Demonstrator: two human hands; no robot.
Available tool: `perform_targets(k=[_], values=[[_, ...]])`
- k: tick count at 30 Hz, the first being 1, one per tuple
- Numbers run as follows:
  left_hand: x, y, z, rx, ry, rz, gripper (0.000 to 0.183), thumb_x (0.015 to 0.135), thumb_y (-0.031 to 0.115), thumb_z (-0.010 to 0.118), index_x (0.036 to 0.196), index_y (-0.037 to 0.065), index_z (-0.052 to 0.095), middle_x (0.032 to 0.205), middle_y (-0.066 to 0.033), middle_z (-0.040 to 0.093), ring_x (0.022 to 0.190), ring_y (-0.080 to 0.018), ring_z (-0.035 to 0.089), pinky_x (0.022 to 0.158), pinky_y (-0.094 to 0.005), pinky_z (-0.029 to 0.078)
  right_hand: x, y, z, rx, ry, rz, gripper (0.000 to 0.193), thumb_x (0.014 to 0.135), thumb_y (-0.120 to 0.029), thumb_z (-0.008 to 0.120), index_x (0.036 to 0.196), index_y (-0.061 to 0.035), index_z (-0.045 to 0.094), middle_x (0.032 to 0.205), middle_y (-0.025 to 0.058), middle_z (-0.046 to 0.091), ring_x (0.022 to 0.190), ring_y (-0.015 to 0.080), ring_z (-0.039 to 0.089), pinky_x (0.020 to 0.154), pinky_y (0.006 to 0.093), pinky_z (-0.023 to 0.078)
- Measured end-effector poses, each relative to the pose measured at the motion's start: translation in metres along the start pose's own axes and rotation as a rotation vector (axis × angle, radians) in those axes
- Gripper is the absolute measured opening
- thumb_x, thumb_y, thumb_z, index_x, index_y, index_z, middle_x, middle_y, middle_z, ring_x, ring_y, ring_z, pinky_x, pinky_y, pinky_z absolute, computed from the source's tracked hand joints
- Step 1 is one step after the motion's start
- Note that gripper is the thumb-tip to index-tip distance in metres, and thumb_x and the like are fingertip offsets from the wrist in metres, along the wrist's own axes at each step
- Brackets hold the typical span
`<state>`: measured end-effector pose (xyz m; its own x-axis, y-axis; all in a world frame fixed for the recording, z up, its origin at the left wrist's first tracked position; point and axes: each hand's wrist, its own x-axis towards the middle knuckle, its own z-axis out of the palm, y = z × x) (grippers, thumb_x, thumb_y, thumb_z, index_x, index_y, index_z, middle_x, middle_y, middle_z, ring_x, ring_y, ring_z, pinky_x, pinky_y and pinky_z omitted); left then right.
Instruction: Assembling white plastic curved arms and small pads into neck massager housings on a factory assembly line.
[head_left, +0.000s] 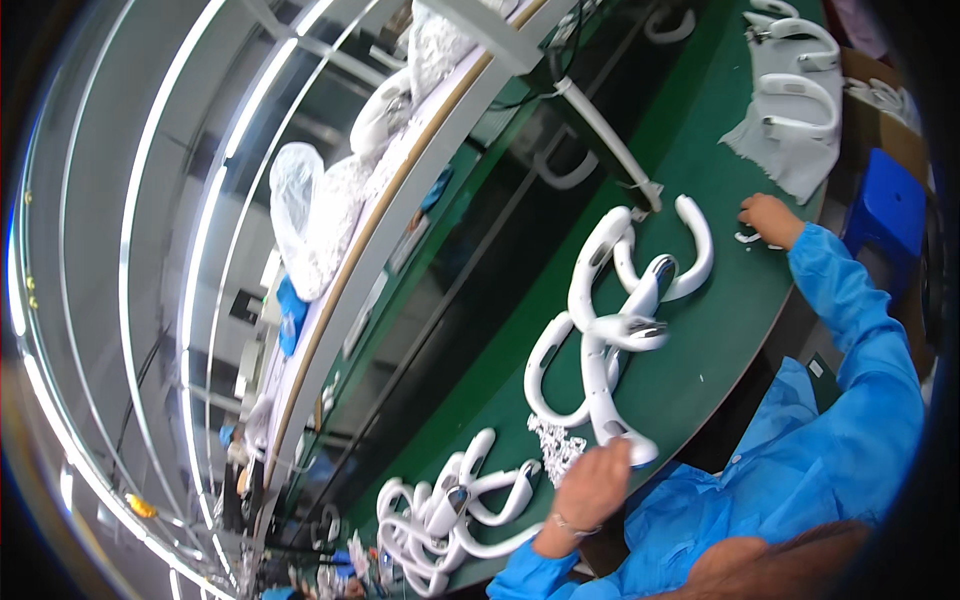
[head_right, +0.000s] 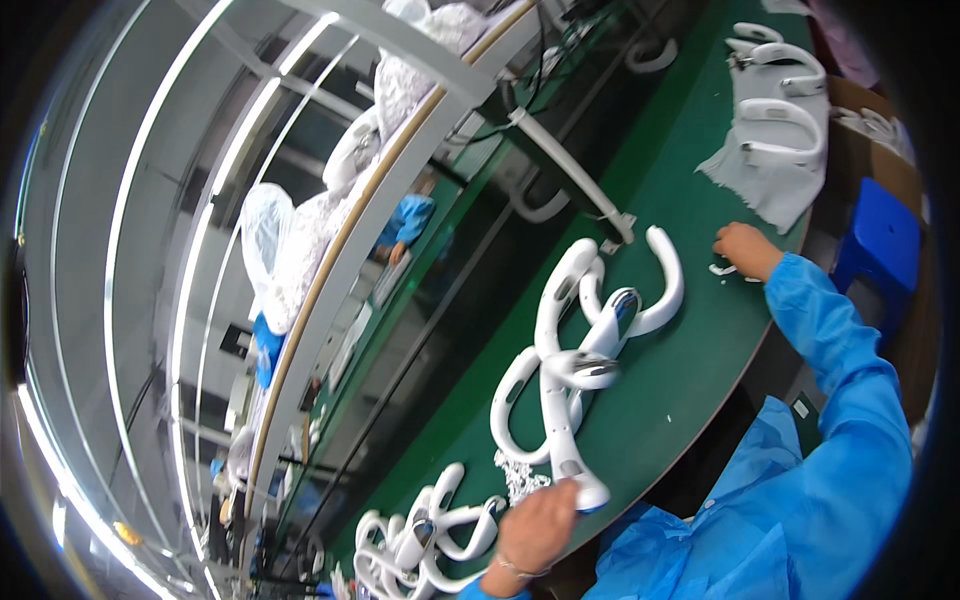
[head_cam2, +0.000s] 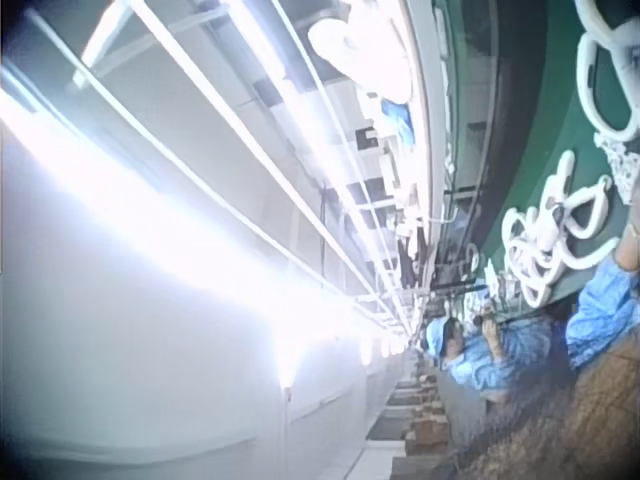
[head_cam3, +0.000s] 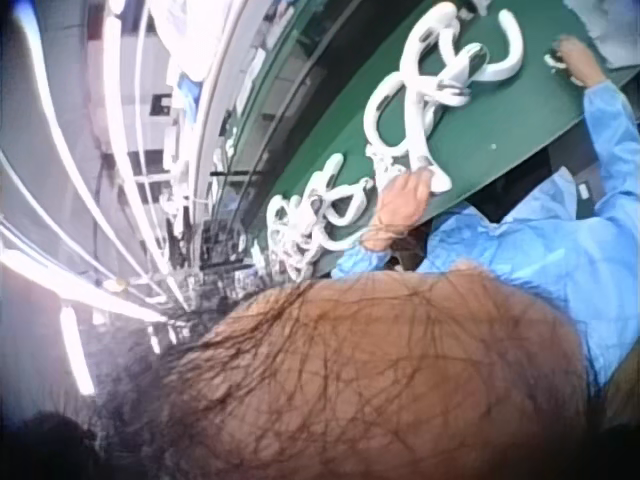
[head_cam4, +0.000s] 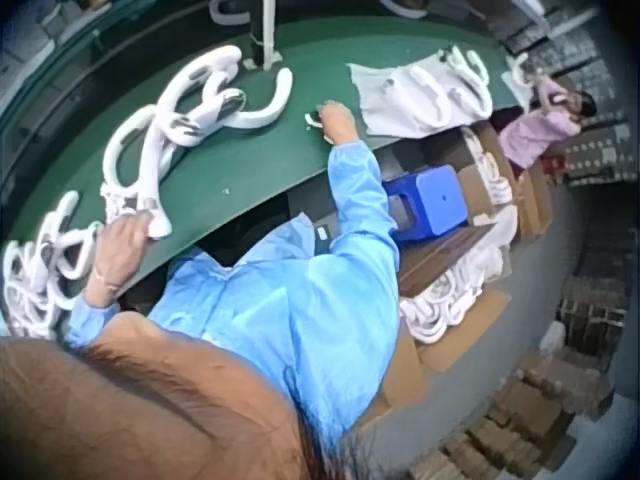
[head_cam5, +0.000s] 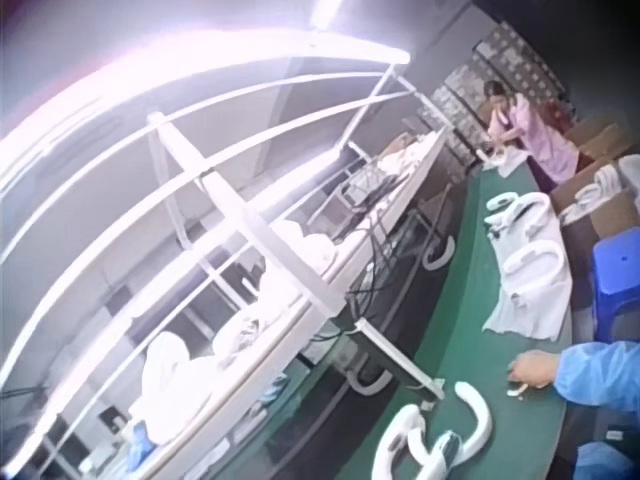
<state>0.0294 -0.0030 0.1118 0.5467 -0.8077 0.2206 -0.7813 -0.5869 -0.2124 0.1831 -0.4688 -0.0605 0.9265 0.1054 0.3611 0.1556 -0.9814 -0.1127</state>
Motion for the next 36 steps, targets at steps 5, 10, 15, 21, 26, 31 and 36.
perform_targets(k=[5, 10, 15, 21, 26, 31, 36], values=[[0.025, 0.052, 0.037, 0.120, -0.049, 0.010, 0.036, 0.075, 0.013, 0.057, 0.108, 0.001, 0.057, 0.103, -0.0078, 0.062, 0.069, -0.0128, 0.055, 0.057, -0.0236, 0.047, 0.004, 0.016, 0.000, 0.109, 0.068, -0.155, 0.004, 0.069, -0.006, 0.060, 0.073, -0.0063, 0.063, 0.080, 0.0080, 0.057, 0.081, 0.0277, 0.055, 0.071, 0.0368, 0.047], [0.023, 0.074, 0.098, 0.125, -0.068, -0.134, 0.039, 0.075, 0.020, 0.061, 0.112, 0.008, 0.058, 0.104, -0.0051, 0.061, 0.072, -0.0132, 0.055, 0.057, -0.0237, 0.048, 0.032, -0.026, -0.018, 0.365, 0.300, -0.164, 0.007, 0.068, -0.003, 0.063, 0.072, -0.0023, 0.057, 0.078, 0.0083, 0.056, 0.079, 0.0283, 0.054, 0.067, 0.0379, 0.044], [0.030, 0.092, 0.106, -0.211, 0.079, -0.376, 0.053, 0.062, 0.040, 0.075, 0.105, 0.012, 0.063, 0.103, -0.0049, 0.060, 0.075, -0.0179, 0.056, 0.060, -0.0276, 0.049, -0.056, -0.064, -0.059, 0.999, 0.341, 0.065, 0.008, 0.075, 0.005, 0.060, 0.082, 0.0037, 0.060, 0.081, 0.0121, 0.058, 0.070, 0.0227, 0.056, 0.064, 0.0307, 0.044], [0.005, 0.063, 0.117, -0.829, 0.262, -0.729, 0.046, 0.066, 0.029, 0.077, 0.102, 0.005, 0.062, 0.099, -0.0093, 0.058, 0.079, -0.0260, 0.057, 0.067, -0.0342, 0.050, -0.084, -0.172, -0.075, 1.694, 0.055, 0.133, 0.013, 0.079, 0.008, 0.056, 0.088, 0.0043, 0.064, 0.084, 0.0093, 0.059, 0.067, 0.0116, 0.058, 0.058, 0.0227, 0.047], [0.029, 0.030, 0.127, -0.145, 0.252, -1.074, 0.059, 0.078, 0.034, 0.069, 0.120, 0.000, 0.047, 0.095, -0.0144, 0.060, 0.077, -0.0351, 0.061, 0.069, -0.0435, 0.048, -0.088, -0.224, -0.053, 1.866, -0.225, 0.214, 0.009, 0.082, 0.002, 0.060, 0.090, 0.0054, 0.065, 0.085, 0.0100, 0.061, 0.065, 0.0125, 0.061, 0.058, 0.0242, 0.052], [0.024, 0.003, 0.179, -0.408, 0.210, -0.920, 0.034, 0.083, 0.023, 0.060, 0.104, -0.003, 0.059, 0.076, -0.0122, 0.064, 0.064, -0.0297, 0.062, 0.060, -0.0381, 0.050, -0.087, -0.228, -0.046, 2.159, -0.624, 0.569, 0.019, 0.089, -0.007, 0.055, 0.105, 0.0044, 0.059, 0.085, 0.0082, 0.060, 0.067, 0.0106, 0.059, 0.060, 0.0239, 0.052], [0.026, -0.003, 0.154, -1.559, -0.070, -1.184, 0.024, 0.085, 0.018, 0.057, 0.089, -0.006, 0.060, 0.060, -0.0087, 0.059, 0.038, -0.0120, 0.052, 0.034, -0.0214, 0.040, -0.069, -0.210, -0.036, 2.599, -0.660, 0.585, 0.025, 0.093, -0.009, 0.051, 0.114, 0.0031, 0.052, 0.089, 0.0066, 0.057, 0.071, 0.0078, 0.057, 0.063, 0.0180, 0.051]])
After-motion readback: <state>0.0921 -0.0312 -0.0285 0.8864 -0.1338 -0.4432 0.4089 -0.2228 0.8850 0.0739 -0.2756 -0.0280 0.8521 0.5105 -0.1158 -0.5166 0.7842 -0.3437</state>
